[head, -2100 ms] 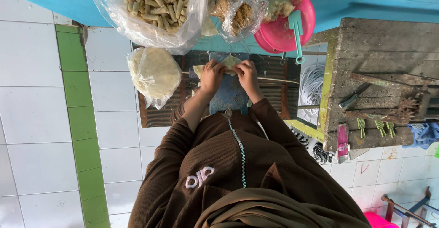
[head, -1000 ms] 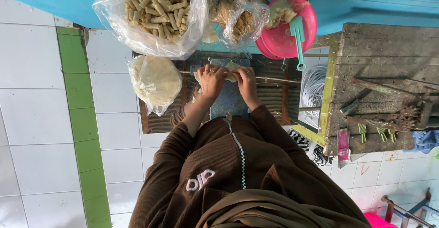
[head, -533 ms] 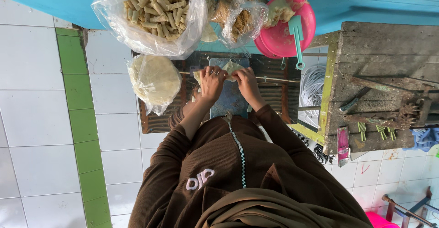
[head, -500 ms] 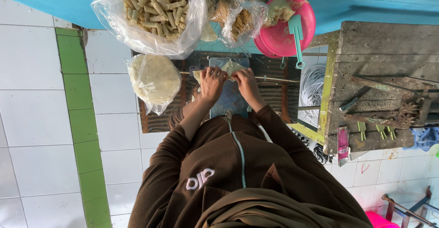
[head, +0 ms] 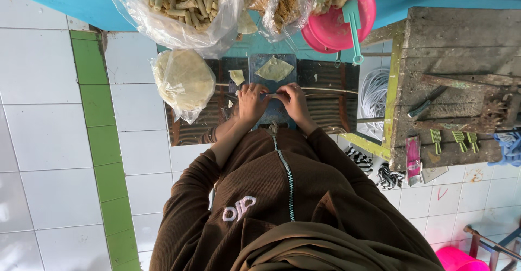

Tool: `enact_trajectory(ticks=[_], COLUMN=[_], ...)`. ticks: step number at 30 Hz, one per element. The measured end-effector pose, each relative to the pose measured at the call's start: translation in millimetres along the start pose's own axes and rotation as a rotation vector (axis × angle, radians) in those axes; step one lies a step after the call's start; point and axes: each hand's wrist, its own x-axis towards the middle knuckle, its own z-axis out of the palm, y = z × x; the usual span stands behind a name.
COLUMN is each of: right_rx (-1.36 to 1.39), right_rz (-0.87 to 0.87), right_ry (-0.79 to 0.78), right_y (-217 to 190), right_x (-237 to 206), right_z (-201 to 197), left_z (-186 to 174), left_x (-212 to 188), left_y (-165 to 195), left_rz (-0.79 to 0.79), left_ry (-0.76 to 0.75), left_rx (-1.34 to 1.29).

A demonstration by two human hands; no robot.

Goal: The person tears thin dough sheets into smaller pieces on a cutting board, folds the pieces, and stacks them. They use a plastic spatula to gather and move the folded pieces, then unwrap a round dough ball from plastic wrap at the end.

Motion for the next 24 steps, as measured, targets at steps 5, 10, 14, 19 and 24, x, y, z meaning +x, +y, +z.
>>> enact_trajectory(ticks=[5,10,14,19,24], right_rx=[-0.138,0.072,0.382,0.4,0.675], right_rz=[-0.359,-0.029,0.447,0.167,-0.131], right_ry=[0.042,-0.097,-0.373,-0.333,-0.083], right_y=[3,31,29,-52,-107], right_x=[-5,10,48,124,165], right_z=[-4,-7,-44,-77,-88], left_z=[2,4,9,11,14], left_x=[9,25,41,61,63], left_y=[2,-12,-20,-13,-8], left_rz=[-0.018,-0.033,-0.075,-0.062,-0.071], left_ry=[0.136,0.262,0.226,0.183,0.139], left_rx=[-0.101,-0.212,-0.217,-0.107,-0.056])
